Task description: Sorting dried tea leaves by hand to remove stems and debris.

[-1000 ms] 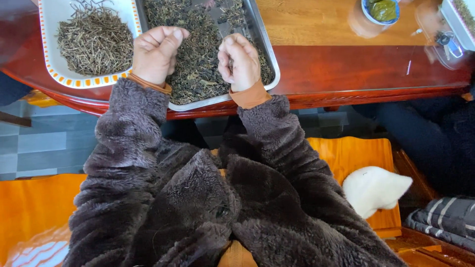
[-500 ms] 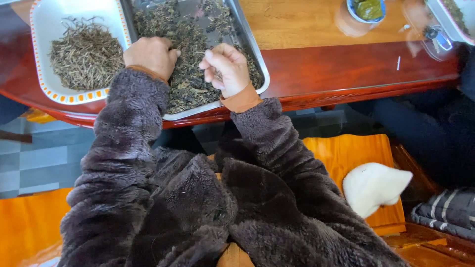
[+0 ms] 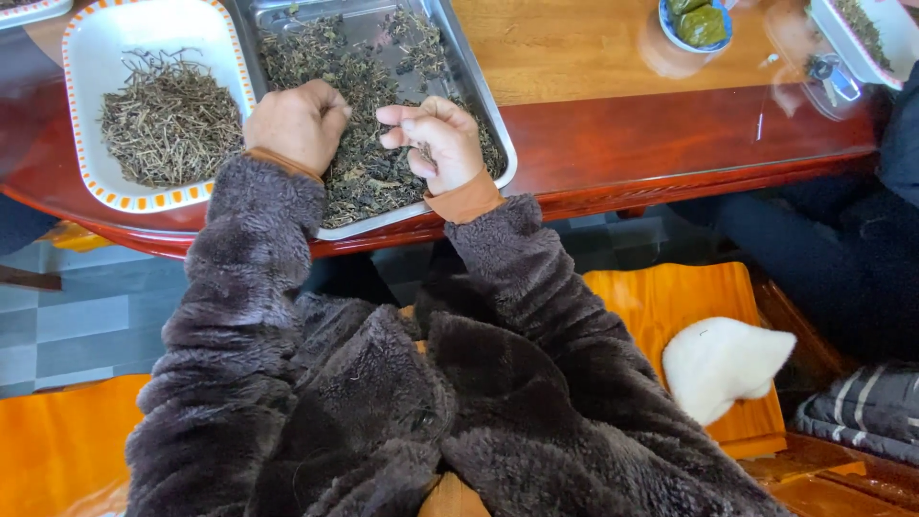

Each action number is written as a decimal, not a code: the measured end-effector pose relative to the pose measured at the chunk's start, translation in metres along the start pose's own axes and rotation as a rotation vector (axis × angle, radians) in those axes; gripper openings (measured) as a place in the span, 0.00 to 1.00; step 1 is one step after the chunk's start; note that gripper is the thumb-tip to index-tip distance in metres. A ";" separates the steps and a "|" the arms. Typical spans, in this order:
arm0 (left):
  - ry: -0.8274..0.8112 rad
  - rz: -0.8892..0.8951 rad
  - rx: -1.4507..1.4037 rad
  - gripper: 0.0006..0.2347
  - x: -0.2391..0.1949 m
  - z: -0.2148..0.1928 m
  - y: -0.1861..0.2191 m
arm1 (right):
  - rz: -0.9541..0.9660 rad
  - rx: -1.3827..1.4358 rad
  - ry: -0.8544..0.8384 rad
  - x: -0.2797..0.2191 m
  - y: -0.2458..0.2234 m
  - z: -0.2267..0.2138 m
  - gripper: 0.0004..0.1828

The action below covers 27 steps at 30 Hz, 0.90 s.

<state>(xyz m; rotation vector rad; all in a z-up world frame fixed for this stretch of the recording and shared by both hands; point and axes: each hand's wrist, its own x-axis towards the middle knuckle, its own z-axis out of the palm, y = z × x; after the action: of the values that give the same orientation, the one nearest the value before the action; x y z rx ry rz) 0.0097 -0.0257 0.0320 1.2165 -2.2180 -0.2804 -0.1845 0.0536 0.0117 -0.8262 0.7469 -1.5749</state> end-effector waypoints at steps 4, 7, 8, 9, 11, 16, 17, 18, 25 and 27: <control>-0.067 -0.065 -0.577 0.02 -0.003 0.007 0.003 | -0.008 0.081 -0.028 0.001 0.001 -0.003 0.12; -0.095 -0.119 -0.994 0.00 -0.006 0.010 0.001 | 0.027 0.072 0.013 0.001 -0.003 0.000 0.13; -0.154 -0.243 -1.094 0.02 -0.009 0.002 0.006 | 0.019 0.088 0.003 0.002 -0.002 -0.002 0.12; -0.213 -0.369 -1.191 0.04 -0.011 -0.006 0.011 | 0.011 0.103 -0.008 0.004 -0.001 -0.004 0.11; -0.232 -0.380 -1.187 0.04 -0.013 -0.008 0.012 | 0.013 0.118 -0.010 0.005 -0.001 -0.001 0.09; -0.258 -0.335 -1.232 0.05 -0.015 0.003 0.007 | -0.021 0.007 -0.074 0.003 -0.002 0.001 0.05; -0.246 -0.277 -1.169 0.04 -0.016 0.004 0.006 | -0.059 -0.060 -0.095 0.000 -0.002 0.004 0.07; -0.233 -0.217 -1.106 0.05 -0.015 0.005 0.006 | -0.098 -0.128 -0.116 -0.002 -0.003 0.007 0.11; -0.151 -0.024 -1.134 0.01 -0.013 0.023 -0.004 | -0.332 -0.644 -0.077 0.002 0.007 0.017 0.06; -0.142 0.018 -1.083 0.01 -0.015 0.019 -0.001 | -0.351 -0.618 -0.113 0.005 0.012 0.012 0.06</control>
<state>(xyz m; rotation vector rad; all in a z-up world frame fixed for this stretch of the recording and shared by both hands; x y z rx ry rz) 0.0055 -0.0156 0.0097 0.5606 -1.6991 -1.3643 -0.1682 0.0465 0.0090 -1.5531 1.0697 -1.5967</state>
